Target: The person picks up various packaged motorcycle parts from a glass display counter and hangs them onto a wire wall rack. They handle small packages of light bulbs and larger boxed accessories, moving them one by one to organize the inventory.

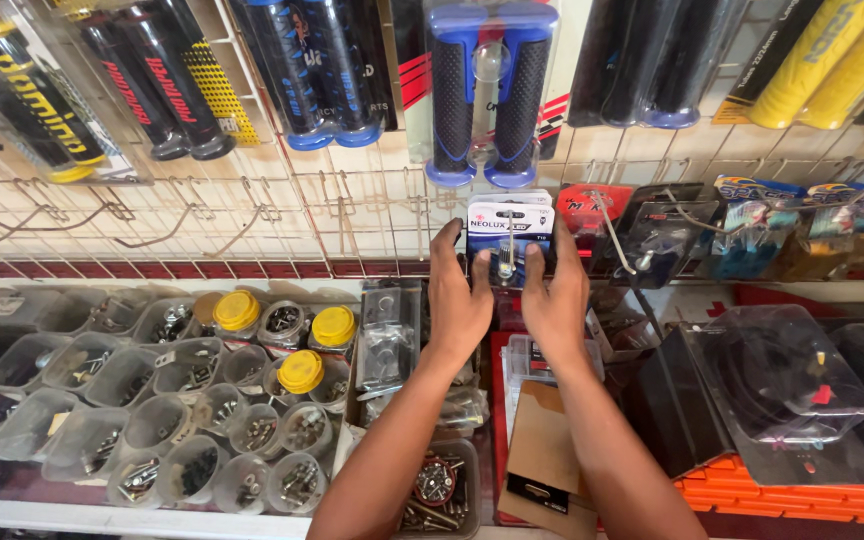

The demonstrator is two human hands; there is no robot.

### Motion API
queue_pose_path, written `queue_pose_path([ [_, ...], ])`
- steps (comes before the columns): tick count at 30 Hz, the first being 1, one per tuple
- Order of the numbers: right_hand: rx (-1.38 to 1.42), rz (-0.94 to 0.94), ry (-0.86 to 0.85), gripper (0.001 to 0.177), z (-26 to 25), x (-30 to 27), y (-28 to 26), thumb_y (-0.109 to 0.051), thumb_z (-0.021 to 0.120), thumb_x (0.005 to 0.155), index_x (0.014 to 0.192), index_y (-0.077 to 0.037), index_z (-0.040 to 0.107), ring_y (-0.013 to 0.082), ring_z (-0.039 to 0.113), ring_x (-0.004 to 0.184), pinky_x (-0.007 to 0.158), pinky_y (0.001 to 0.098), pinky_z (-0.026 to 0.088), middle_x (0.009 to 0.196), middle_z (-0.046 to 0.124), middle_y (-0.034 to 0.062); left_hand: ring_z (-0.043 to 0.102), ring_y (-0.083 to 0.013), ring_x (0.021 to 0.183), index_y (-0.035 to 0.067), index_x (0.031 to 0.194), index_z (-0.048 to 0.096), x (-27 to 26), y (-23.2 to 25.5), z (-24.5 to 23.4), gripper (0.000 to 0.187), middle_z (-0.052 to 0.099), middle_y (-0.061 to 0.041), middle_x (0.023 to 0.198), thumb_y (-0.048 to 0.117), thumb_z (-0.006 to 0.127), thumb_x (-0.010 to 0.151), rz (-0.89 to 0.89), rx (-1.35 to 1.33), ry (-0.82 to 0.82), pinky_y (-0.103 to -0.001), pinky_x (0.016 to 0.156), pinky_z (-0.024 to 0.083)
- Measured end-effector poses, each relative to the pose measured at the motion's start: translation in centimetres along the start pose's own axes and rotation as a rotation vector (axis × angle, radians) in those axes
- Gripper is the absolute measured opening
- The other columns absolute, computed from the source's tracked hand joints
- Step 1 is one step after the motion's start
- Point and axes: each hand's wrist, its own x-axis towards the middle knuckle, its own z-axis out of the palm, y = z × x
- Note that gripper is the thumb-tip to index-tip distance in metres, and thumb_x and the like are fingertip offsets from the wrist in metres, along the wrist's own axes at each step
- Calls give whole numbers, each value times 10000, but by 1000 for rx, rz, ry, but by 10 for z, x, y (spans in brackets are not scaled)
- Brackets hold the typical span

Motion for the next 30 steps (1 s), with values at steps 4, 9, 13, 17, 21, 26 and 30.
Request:
queue_pose_path([
  [4,-60,-77,3,530,-11,-9,-4,-112,576,1064,1523,86,400,463,514,1395,1129,470,420,1491,515,344,478,-479,1375,-78,1468,386,-10,16,-9,550,475,-312,1464,58,616,988,67,78,-9,-498,1146,393],
  [9,-128,-31,-22,578,-27,-26,-17,-135,598,1026,1531,60,395,470,534,1351,1112,480,427,1452,534,326,449,-506,1374,-84,1462,372,-21,34,-25,585,442,-333,1477,54,637,959,88,163,-69,-518,1153,374],
  [13,-202,-62,-48,574,-36,-39,-25,-134,640,1004,1502,56,428,479,535,1336,1111,487,423,1444,537,333,453,-505,1363,-76,1453,377,-28,41,-35,599,450,-324,1470,38,645,930,98,251,-141,-525,1146,380],
  [17,-196,-123,-49,519,-45,-53,-36,-107,646,960,1434,45,501,461,561,1299,1099,471,441,1413,568,297,467,-498,1343,-72,1454,394,-36,48,-44,587,469,-313,1449,29,649,935,113,287,-182,-524,1135,393],
  [21,-170,-73,-140,415,-53,-67,-46,-96,653,930,1328,10,605,413,610,1252,1079,448,466,1339,627,229,466,-500,1337,-71,1441,420,-48,58,-54,587,474,-315,1447,23,659,913,140,311,-190,-523,1115,399],
  [26,-94,-52,-282,453,-56,-83,-53,-112,658,920,1352,11,604,406,596,1268,1071,449,459,1381,612,223,477,-486,1331,-51,1401,460,-68,68,-63,558,499,-283,1425,62,691,906,111,401,-186,-514,1109,409],
  [30,-94,-65,-413,497,-61,-92,-52,-141,671,909,1374,12,583,413,551,1311,1083,462,433,1437,572,226,468,-486,1326,-60,1392,471,-85,74,-69,561,491,-284,1436,48,686,885,65,468,-205,-514,1108,403],
])
